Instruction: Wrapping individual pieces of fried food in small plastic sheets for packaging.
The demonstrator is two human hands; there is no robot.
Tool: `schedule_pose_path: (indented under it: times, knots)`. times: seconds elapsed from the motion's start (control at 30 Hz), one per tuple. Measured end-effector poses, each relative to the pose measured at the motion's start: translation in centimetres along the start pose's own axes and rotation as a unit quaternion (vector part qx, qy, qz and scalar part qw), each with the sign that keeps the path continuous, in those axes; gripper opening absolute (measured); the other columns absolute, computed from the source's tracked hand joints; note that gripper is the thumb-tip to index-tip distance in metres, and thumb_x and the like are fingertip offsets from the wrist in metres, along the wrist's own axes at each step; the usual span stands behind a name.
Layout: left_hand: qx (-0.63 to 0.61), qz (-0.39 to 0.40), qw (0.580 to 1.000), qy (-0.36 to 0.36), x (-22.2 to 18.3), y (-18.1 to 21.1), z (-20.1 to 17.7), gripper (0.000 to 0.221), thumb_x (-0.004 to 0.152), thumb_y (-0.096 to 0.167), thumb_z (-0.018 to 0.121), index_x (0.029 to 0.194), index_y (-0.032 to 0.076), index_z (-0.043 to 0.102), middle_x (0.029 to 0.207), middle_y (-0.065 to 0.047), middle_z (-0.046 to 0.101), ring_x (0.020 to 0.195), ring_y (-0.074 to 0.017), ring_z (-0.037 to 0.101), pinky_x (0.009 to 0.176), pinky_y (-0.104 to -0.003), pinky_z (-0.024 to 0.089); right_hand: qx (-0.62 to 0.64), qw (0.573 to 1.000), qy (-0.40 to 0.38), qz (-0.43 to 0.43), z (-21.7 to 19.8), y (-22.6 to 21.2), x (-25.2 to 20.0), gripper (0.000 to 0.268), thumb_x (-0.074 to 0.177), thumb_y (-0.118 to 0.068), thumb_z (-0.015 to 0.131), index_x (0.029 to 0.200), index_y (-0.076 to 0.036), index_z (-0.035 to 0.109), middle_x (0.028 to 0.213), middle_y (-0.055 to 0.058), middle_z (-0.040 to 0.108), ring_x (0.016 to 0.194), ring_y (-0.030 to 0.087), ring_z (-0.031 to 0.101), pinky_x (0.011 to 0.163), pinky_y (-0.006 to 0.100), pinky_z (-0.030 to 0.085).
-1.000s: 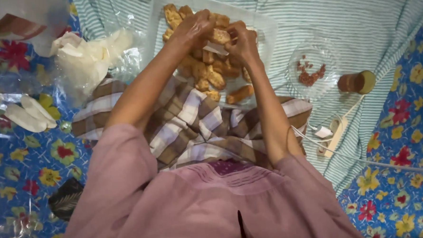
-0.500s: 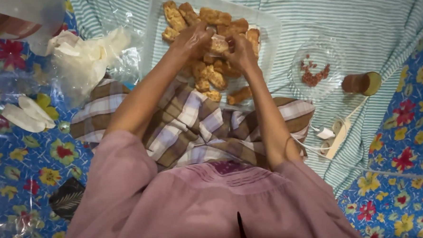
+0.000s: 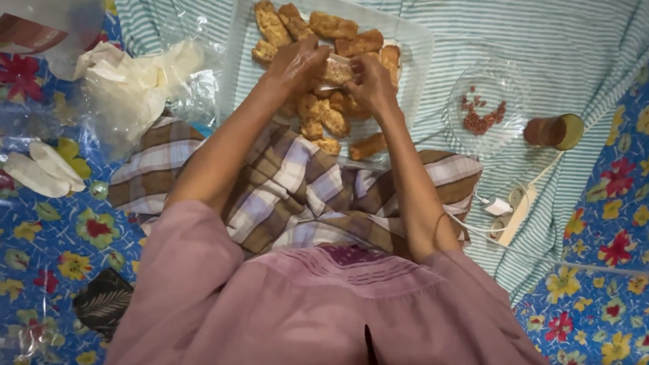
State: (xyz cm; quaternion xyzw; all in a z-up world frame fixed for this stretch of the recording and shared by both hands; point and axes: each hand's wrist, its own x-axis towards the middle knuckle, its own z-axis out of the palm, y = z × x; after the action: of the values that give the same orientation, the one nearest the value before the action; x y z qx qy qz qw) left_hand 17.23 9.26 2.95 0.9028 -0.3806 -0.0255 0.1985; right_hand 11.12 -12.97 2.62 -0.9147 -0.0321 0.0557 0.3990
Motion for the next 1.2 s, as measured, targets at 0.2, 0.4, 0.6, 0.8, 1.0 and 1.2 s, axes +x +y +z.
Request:
schedule_pose_path:
  times: [0.2,0.4,0.6,0.8,1.0,1.2]
  knots:
    - [0.047,-0.057,0.993,0.088,0.0,1.0,-1.6,0.053,0.07,0.035,0.094,0.106,0.009,0.064,0.122,-0.013,0.063,0.082,-0.0425,0.071,0.056,-0.056,0.057,0.007,0.992,0.074,-0.105,-1.4,-1.5,-1.7,0.034,0.082,-0.011,0.082,0.111,-0.006,0.064,0.107,0.011,0.068,0.101,0.026,0.067,0.08,0.037,0.054]
    - [-0.182,-0.254,0.95,0.028,-0.9,4.1,-2.3,0.073,0.099,0.068,0.042,0.153,0.019,0.042,0.157,-0.013,0.047,0.101,-0.0336,0.07,0.061,-0.041,0.049,-0.017,0.99,0.113,-0.076,-1.5,-3.2,-7.0,0.023,0.093,-0.015,0.071,0.115,-0.011,0.069,0.112,0.01,0.07,0.102,0.028,0.068,0.087,0.037,0.053]
    - [-0.053,-0.158,0.985,0.049,-5.4,5.0,-5.7,0.064,0.081,0.006,0.083,0.134,0.026,0.053,0.147,-0.018,0.041,0.095,-0.03,0.068,0.047,-0.03,0.059,0.063,0.99,0.109,-0.057,0.4,-4.7,-14.0,0.02,0.096,-0.005,0.068,0.115,-0.011,0.068,0.108,0.009,0.068,0.087,0.021,0.074,0.072,0.029,0.061]
    - [-0.051,-0.312,0.916,0.247,-12.8,-5.8,-3.9,0.025,0.087,0.017,0.079,0.11,0.014,0.071,0.118,-0.022,0.067,0.117,-0.0398,0.059,0.095,-0.049,0.051,0.13,0.982,0.132,-0.036,1.0,-6.9,-18.7,0.011,0.101,-0.011,0.068,0.11,-0.006,0.068,0.107,0.009,0.066,0.096,0.022,0.073,0.083,0.03,0.061]
    - [-0.074,-0.569,0.819,-0.007,-20.0,-4.4,-12.6,0.069,0.099,0.06,0.065,0.136,0.003,0.048,0.126,-0.022,0.065,0.114,-0.0445,0.063,0.088,-0.055,0.052,0.098,0.978,0.152,-0.105,0.7,-6.0,-19.8,0.011,0.1,-0.004,0.063,0.11,-0.003,0.069,0.106,0.012,0.068,0.101,0.024,0.069,0.09,0.033,0.057]
    - [-0.15,-0.527,0.81,0.209,-21.4,-5.2,-8.7,0.04,0.086,0.005,0.059,0.124,0.017,0.066,0.11,-0.019,0.072,0.095,-0.0411,0.071,0.078,-0.049,0.055,0.075,0.98,0.146,-0.11,0.3,-7.6,-20.6,0.01,0.1,-0.007,0.063,0.108,-0.006,0.07,0.104,0.01,0.069,0.102,0.024,0.066,0.092,0.035,0.052]
